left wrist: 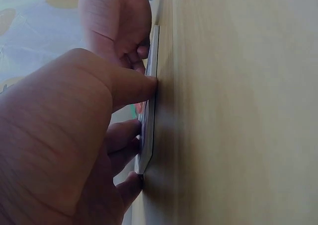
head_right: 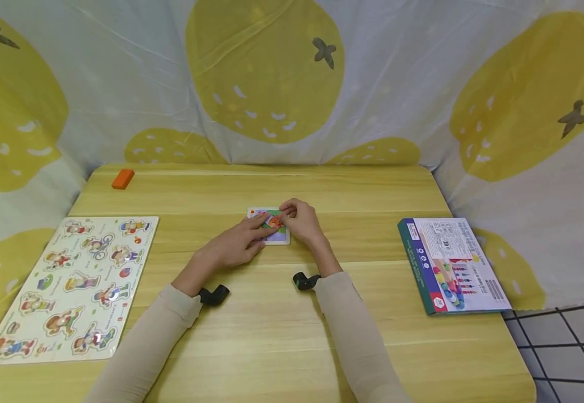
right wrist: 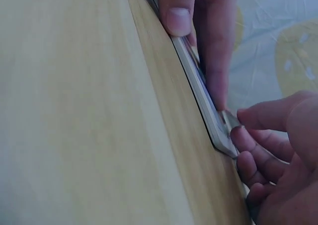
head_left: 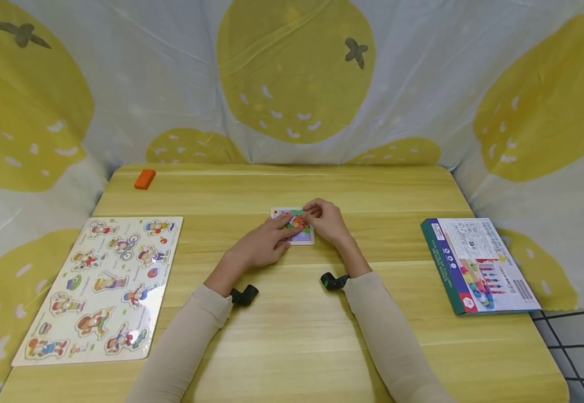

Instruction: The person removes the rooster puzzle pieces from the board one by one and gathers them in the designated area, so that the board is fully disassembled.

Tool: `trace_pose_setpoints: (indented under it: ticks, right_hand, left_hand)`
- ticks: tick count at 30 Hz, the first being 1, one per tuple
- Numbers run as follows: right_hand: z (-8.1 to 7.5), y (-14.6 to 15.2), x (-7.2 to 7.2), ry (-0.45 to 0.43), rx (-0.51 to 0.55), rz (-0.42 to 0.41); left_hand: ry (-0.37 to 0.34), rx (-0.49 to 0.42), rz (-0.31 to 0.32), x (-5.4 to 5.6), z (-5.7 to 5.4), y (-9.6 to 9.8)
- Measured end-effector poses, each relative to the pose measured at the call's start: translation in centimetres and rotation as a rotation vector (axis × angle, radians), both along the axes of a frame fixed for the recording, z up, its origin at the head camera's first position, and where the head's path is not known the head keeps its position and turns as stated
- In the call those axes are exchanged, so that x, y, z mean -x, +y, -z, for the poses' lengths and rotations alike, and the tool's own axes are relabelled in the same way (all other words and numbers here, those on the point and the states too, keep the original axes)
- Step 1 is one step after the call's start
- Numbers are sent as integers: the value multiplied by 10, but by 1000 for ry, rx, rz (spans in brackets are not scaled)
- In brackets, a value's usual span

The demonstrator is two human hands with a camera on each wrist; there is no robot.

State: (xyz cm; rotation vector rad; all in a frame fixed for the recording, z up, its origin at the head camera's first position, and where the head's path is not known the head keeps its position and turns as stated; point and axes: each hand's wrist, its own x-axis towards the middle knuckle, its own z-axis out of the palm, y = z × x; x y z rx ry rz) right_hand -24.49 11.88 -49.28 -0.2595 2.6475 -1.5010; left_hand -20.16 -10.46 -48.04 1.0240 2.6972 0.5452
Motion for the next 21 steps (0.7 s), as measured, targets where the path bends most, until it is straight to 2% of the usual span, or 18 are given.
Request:
trace_pose_setpoints:
  ticks: [3,10,17,21]
  right_hand:
    - [0,-1,-1,13,-5,4]
    - [-4,8,2,-48,121,41]
    - [-11,29,5,-126,260,80]
    - [-13,49,6,-144,287,109]
  left_hand:
    - [5,-7,5,0,0,0]
    - [3,-2,-3,-1,0,0]
    - [27,-8,2,-2,-1,0]
    - [29,7,11,-3,-6,0]
